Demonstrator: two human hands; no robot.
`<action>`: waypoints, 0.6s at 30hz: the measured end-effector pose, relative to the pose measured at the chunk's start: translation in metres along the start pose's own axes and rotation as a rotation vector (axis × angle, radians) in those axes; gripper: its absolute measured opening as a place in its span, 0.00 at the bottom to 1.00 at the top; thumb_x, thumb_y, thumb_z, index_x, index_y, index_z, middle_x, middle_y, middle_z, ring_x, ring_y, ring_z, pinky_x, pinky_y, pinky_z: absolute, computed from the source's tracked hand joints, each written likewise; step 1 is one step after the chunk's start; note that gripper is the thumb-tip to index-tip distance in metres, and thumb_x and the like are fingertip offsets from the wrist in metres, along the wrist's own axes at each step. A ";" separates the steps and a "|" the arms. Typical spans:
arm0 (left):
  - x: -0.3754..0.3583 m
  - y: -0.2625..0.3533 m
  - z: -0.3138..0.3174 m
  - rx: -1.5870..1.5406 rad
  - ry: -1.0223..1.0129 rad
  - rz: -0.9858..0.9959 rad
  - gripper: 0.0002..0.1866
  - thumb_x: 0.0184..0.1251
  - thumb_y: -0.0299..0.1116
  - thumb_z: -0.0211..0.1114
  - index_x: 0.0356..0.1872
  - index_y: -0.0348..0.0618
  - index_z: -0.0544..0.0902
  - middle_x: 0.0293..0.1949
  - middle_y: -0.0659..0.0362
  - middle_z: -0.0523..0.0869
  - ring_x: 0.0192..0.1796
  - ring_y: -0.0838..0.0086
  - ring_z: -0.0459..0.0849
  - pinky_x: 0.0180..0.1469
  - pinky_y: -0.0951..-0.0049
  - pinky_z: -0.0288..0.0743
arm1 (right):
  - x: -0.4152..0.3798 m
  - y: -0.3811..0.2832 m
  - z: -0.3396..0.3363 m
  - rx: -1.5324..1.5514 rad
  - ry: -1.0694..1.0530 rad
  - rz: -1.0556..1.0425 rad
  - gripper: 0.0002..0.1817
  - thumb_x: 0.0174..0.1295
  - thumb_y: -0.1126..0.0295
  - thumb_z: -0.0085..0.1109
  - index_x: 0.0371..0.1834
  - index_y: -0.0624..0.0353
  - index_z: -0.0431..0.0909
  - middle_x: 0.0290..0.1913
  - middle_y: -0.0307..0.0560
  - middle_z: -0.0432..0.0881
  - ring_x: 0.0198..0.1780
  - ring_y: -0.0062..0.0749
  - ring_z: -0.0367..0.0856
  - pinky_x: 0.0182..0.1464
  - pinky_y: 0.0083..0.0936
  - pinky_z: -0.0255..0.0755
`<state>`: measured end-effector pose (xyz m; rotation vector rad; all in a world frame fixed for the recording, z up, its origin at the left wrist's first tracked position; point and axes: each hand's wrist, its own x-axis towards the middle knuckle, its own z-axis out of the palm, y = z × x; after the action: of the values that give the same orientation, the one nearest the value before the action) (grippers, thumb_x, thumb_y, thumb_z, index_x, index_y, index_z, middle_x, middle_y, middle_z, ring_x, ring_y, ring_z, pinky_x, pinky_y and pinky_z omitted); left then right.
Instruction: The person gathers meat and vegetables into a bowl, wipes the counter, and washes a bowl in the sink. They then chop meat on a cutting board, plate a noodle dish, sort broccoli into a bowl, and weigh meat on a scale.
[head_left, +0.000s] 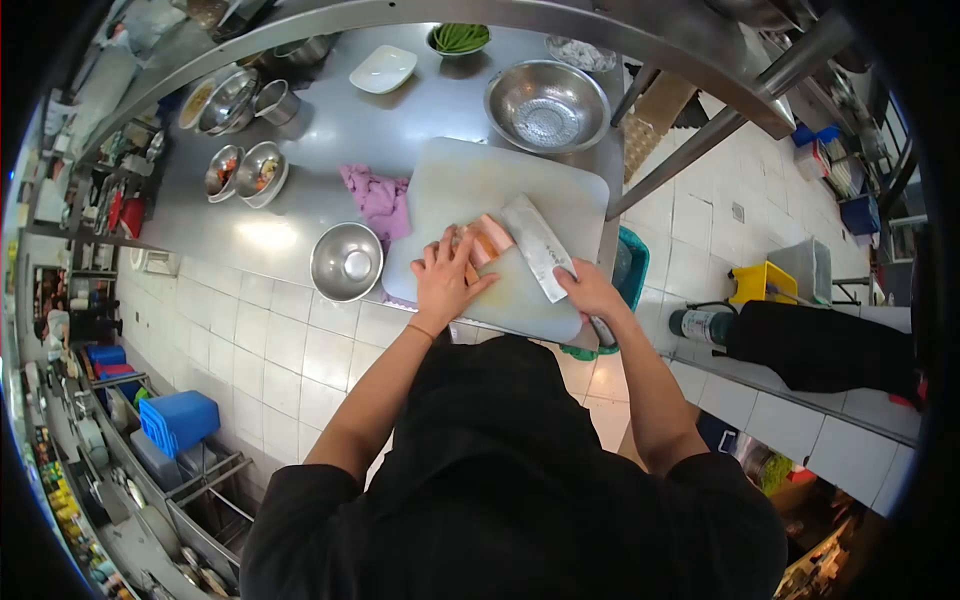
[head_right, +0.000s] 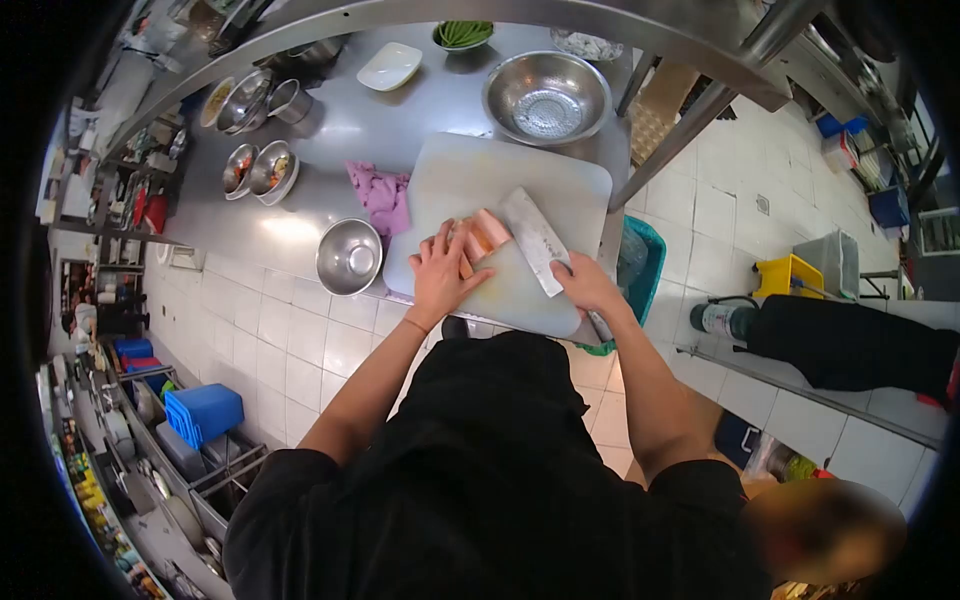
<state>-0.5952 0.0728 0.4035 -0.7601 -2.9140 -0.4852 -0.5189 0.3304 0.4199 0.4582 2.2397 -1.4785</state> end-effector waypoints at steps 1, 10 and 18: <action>0.003 0.002 0.000 0.015 0.014 -0.006 0.47 0.50 0.64 0.69 0.72 0.61 0.64 0.66 0.56 0.69 0.60 0.57 0.69 0.52 0.57 0.61 | 0.006 0.001 0.002 -0.040 -0.032 0.004 0.19 0.71 0.59 0.48 0.43 0.70 0.71 0.20 0.51 0.76 0.10 0.33 0.72 0.14 0.33 0.67; 0.007 -0.016 0.014 0.061 0.110 0.030 0.32 0.55 0.56 0.65 0.62 0.62 0.75 0.61 0.53 0.74 0.51 0.57 0.73 0.49 0.56 0.64 | 0.010 -0.015 0.013 -0.133 -0.072 -0.168 0.17 0.71 0.61 0.49 0.46 0.68 0.72 0.20 0.48 0.74 0.10 0.33 0.70 0.13 0.34 0.65; 0.012 -0.012 -0.002 0.039 0.032 0.070 0.31 0.55 0.56 0.64 0.61 0.60 0.75 0.60 0.54 0.75 0.51 0.58 0.73 0.49 0.56 0.64 | 0.000 0.000 0.013 -0.057 -0.024 -0.114 0.17 0.70 0.62 0.49 0.43 0.70 0.72 0.17 0.48 0.74 0.08 0.33 0.69 0.13 0.33 0.65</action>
<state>-0.6121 0.0677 0.4035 -0.8382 -2.8477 -0.4289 -0.5167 0.3185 0.4153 0.2980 2.3167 -1.4635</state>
